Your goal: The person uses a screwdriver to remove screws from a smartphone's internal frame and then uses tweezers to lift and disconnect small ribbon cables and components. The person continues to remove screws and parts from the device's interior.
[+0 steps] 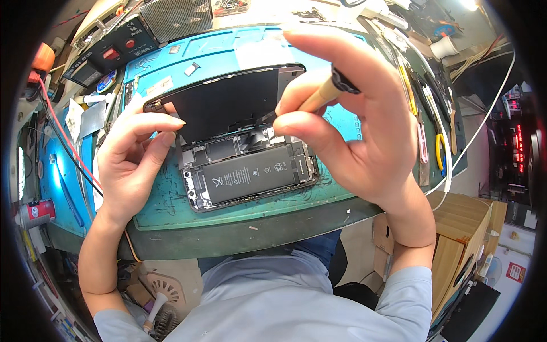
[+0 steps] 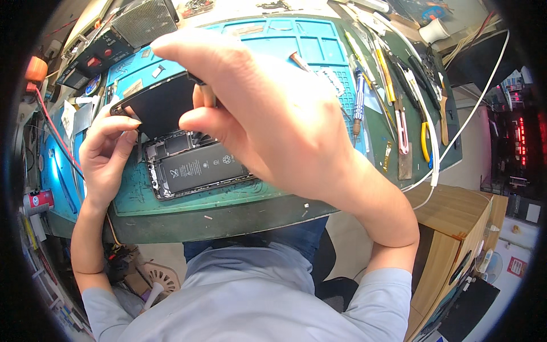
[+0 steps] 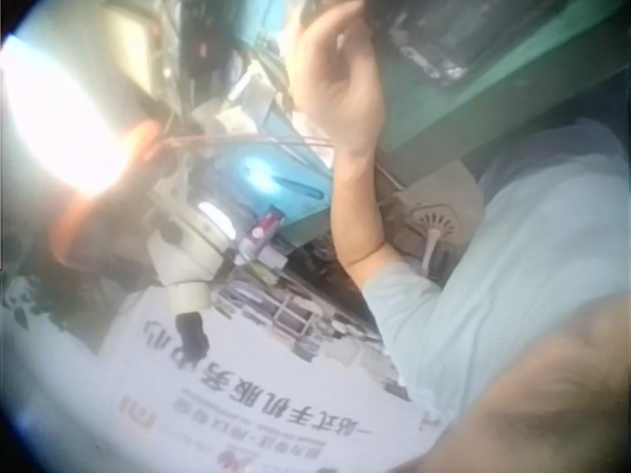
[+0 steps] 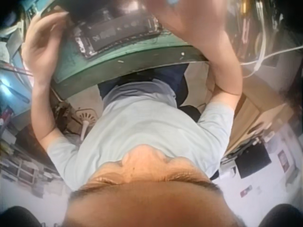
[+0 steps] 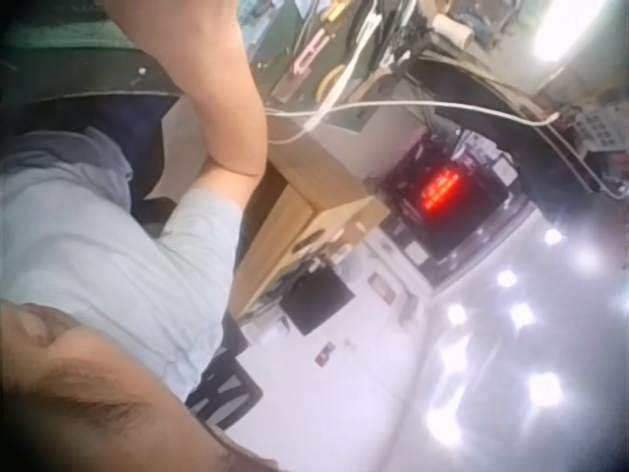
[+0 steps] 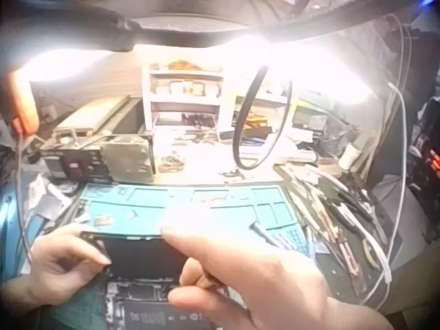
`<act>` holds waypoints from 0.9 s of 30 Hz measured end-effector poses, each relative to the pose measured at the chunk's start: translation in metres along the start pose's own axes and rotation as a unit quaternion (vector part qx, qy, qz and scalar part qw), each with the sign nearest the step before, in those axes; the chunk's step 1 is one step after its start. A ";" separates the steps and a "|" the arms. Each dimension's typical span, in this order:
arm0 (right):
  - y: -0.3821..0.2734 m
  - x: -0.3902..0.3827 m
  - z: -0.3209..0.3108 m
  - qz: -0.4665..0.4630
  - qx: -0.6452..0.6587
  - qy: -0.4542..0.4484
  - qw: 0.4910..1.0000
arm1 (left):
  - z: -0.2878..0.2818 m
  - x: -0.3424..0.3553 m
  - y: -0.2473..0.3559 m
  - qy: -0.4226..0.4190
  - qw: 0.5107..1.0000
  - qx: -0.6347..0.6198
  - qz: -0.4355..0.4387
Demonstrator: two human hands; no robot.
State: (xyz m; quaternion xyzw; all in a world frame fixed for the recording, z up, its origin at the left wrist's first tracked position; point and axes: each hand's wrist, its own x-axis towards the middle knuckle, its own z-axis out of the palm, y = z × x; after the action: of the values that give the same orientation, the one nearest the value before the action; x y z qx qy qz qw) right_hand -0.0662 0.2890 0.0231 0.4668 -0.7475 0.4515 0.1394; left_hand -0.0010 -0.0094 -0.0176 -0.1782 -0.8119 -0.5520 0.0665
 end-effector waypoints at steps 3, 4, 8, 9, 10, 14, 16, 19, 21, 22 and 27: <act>0.004 -0.001 0.004 0.010 0.001 -0.013 1.000 | -0.001 -0.001 -0.001 0.004 1.000 -0.001 0.006; 0.005 -0.002 0.006 0.011 0.004 -0.011 1.000 | -0.001 -0.001 -0.001 0.002 1.000 0.001 0.008; 0.009 -0.003 0.009 0.007 -0.001 -0.017 1.000 | -0.002 -0.001 0.000 0.002 1.000 -0.011 -0.015; 0.010 -0.003 0.009 0.009 -0.001 -0.019 1.000 | -0.001 -0.002 0.000 0.005 1.000 -0.011 -0.013; 0.010 -0.003 0.009 0.010 0.000 -0.020 1.000 | -0.001 -0.002 -0.001 0.008 1.000 -0.011 -0.011; 0.009 -0.003 0.009 0.016 -0.002 -0.021 1.000 | 0.000 -0.002 -0.004 0.012 1.000 -0.020 -0.008; 0.009 -0.003 0.009 0.016 -0.002 -0.020 1.000 | -0.001 -0.002 -0.001 0.008 1.000 -0.008 -0.018; 0.009 -0.003 0.011 0.009 -0.003 -0.018 1.000 | -0.002 -0.002 0.001 -0.005 1.000 0.006 -0.021; 0.010 -0.002 0.012 0.005 -0.006 -0.016 1.000 | -0.002 -0.002 0.001 -0.003 1.000 0.004 -0.019; 0.010 -0.002 0.012 0.003 -0.009 -0.015 1.000 | -0.001 -0.002 0.001 -0.002 1.000 0.003 -0.018; 0.003 0.005 0.006 -0.034 -0.064 -0.025 0.997 | 0.000 -0.001 0.005 0.003 1.000 -0.005 -0.031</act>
State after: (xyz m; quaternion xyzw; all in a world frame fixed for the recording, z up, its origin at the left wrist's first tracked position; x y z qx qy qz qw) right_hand -0.0701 0.2819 0.0219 0.4933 -0.7618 0.3856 0.1660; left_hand 0.0019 -0.0083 -0.0140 -0.1520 -0.8139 -0.5584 0.0509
